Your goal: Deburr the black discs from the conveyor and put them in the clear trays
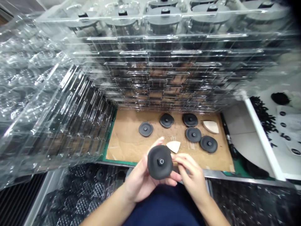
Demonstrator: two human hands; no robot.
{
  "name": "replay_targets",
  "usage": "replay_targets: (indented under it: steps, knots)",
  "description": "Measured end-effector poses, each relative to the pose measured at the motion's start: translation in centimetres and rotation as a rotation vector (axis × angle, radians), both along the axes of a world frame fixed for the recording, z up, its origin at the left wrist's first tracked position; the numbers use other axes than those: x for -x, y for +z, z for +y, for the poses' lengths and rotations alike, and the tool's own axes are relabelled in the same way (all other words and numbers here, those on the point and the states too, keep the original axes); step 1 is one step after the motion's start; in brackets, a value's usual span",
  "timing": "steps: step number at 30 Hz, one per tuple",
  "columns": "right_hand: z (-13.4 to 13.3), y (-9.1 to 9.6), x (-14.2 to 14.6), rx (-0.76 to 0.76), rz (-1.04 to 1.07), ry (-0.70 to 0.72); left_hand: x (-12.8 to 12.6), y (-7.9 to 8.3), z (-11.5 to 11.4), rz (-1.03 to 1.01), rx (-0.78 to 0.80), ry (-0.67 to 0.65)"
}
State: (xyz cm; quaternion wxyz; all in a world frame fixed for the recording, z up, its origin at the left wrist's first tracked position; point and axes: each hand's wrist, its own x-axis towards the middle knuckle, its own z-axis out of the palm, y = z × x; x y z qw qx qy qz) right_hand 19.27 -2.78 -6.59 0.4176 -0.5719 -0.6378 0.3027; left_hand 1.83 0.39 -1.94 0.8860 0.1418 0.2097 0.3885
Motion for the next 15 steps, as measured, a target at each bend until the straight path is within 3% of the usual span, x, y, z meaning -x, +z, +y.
replay_targets:
  steps: [5,7,11,15]
  knots:
    - [-0.4,0.3,0.2,-0.001,-0.025,-0.033,0.0,-0.1,-0.3,0.712,-0.820,0.174]
    - [-0.5,0.8,0.0,-0.010,-0.044,-0.067,0.1,-0.1,-0.4,0.849,-1.019,0.168]
    - [-1.1,1.8,-0.6,-0.039,-0.075,-0.116,0.4,-0.3,-0.5,0.913,-1.130,0.165]
    - [-1.5,2.8,-1.5,-0.181,-0.212,0.052,1.0,-0.5,-1.0,0.934,-1.100,0.146]
